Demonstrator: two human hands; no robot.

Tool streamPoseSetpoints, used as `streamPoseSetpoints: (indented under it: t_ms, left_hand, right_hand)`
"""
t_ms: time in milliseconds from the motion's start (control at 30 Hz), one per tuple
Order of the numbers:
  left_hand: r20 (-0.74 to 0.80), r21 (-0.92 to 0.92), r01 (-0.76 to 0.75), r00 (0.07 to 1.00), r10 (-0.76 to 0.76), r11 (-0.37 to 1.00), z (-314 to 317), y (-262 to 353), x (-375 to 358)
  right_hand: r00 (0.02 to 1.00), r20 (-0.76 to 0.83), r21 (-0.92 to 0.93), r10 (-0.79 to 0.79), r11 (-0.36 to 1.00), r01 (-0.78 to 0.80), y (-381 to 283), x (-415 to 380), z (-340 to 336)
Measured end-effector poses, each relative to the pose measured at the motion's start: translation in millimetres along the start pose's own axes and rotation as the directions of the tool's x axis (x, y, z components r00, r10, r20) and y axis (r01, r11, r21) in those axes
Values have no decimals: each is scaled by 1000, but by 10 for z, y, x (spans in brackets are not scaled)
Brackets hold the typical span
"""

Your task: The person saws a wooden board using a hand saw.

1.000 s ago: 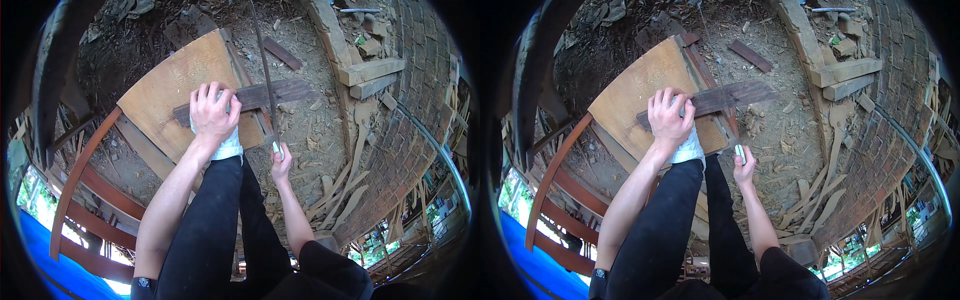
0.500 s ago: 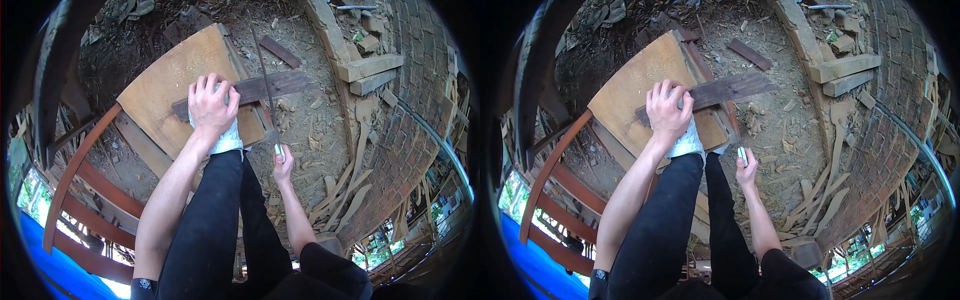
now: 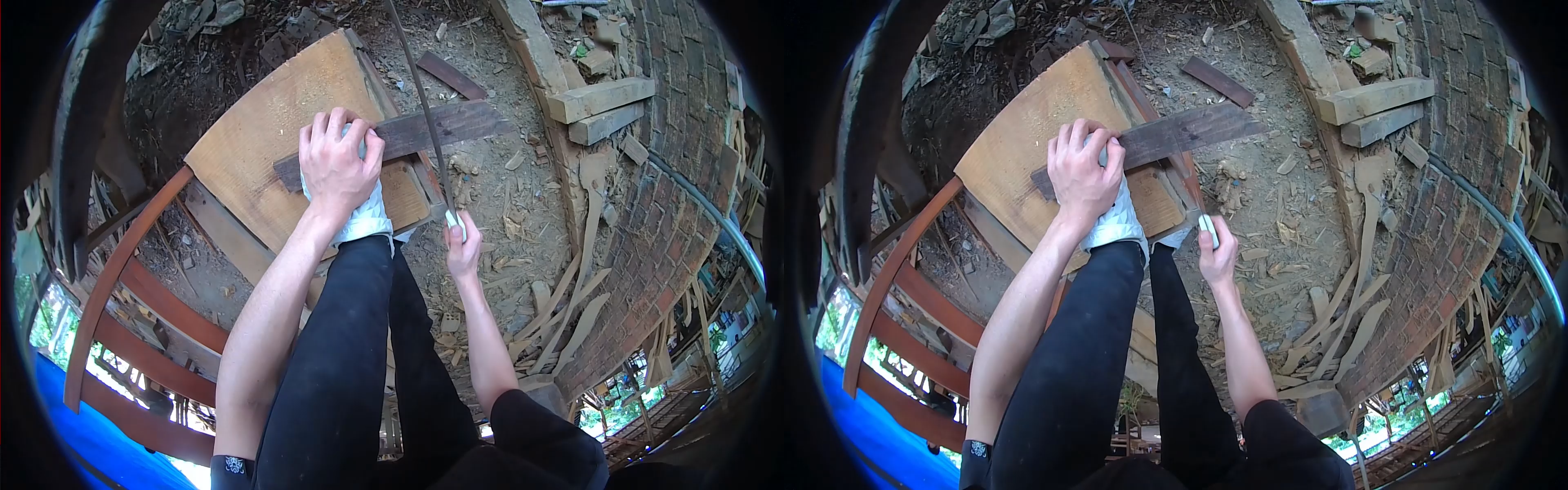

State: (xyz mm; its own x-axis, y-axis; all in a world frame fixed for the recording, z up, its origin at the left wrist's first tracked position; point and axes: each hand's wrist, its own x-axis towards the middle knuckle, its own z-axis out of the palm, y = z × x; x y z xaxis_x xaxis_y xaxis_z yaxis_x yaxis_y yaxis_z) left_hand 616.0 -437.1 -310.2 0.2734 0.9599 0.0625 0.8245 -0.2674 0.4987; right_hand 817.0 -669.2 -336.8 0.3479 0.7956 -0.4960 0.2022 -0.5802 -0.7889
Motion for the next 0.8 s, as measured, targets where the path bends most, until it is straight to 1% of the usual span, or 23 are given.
streamPoseSetpoints:
  t_ms: [100,233,333,433,633,667,800]
  left_hand:
    - [-8,-1,-5,1000,5,1000,8,-5,-6]
    - [-12,4,-11,1000,11,1000,11,-15,0]
    - [-17,10,-14,1000,14,1000,13,2,3]
    - [-18,7,-9,1000,9,1000,21,-5,-12]
    - [-14,15,-7,1000,8,1000,38,-6,-27]
    - [-15,17,-9,1000,9,1000,39,-4,-10]
    - [-26,14,-13,1000,13,1000,49,-9,-12]
  right_hand:
    - [999,-36,-2,-29,1000,29,-84,155,98]
    - [998,-51,16,-22,1000,23,-26,97,139]
    - [999,-51,14,10,1000,-10,25,-32,104]
    - [998,-54,-3,-27,1000,27,37,-22,72]
    - [1000,-26,-3,0,1000,0,-109,110,1]
    - [999,-29,-28,-20,999,20,-156,156,4]
    - [998,-45,-15,-54,998,54,-222,224,57]
